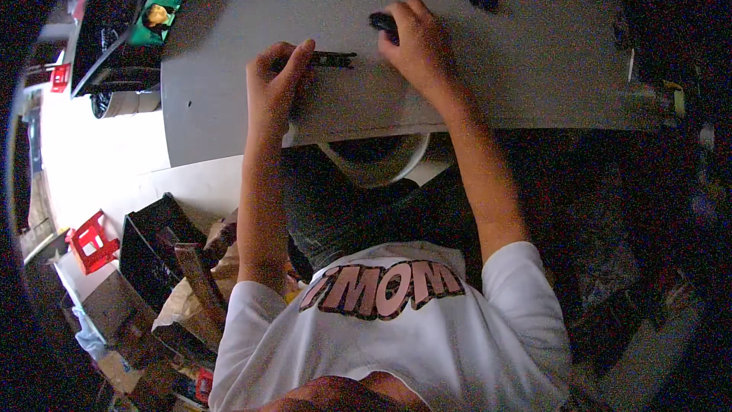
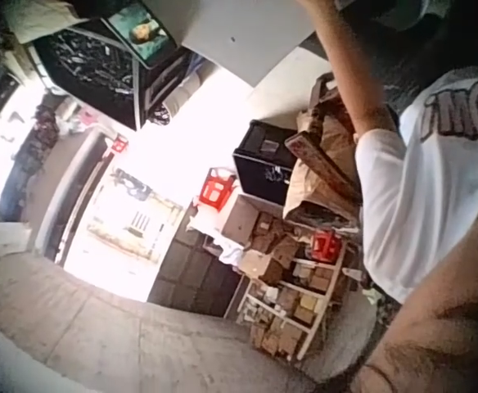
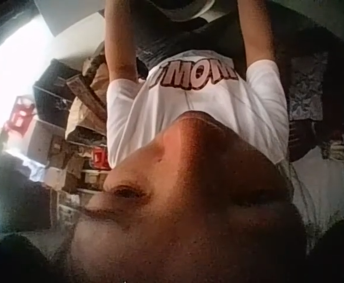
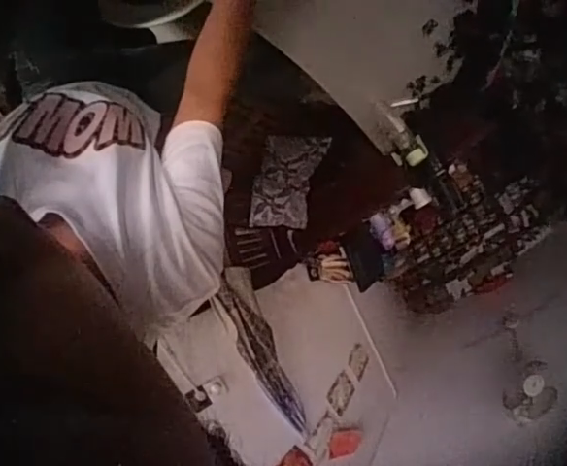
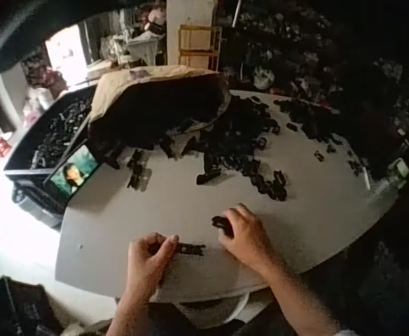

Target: Assembling small black hardware components by hand at a workbench.

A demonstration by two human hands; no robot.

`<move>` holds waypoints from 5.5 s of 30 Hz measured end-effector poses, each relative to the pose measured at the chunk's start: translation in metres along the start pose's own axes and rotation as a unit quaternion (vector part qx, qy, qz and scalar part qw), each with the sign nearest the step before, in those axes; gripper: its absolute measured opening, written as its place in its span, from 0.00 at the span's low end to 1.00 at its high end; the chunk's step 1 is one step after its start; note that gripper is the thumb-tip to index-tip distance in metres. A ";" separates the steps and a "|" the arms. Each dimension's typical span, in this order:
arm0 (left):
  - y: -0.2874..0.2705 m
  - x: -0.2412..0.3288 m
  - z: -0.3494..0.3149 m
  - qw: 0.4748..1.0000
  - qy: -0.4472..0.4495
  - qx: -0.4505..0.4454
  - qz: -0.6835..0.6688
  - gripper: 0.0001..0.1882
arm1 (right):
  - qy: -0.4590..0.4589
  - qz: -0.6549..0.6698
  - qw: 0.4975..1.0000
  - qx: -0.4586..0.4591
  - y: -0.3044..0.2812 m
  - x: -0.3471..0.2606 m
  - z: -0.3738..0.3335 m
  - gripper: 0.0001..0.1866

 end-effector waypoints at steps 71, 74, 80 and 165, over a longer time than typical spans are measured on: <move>0.074 0.062 0.003 0.779 0.434 -0.027 0.452 0.19 | 0.049 0.068 0.996 -0.008 -0.074 0.027 -0.041 0.08; 0.070 0.075 -0.012 0.777 0.438 0.030 0.452 0.18 | -0.010 -0.080 0.996 0.032 -0.055 0.007 -0.049 0.08; 0.085 0.084 -0.030 0.893 0.409 -0.037 0.185 0.17 | 0.041 0.092 0.987 0.125 -0.059 0.020 -0.063 0.08; 0.015 0.028 -0.040 0.970 0.200 -0.016 0.139 0.05 | -0.041 0.021 0.998 -0.053 -0.026 -0.030 -0.060 0.16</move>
Point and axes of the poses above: each hand's wrist, its own z-axis towards the middle knuckle, its own y-axis out of the palm, x = y × z, the point moved 9 cm from there along z, towards the middle knuckle, and after that the axes turned 12 degrees about z, right-handed, at the moved point
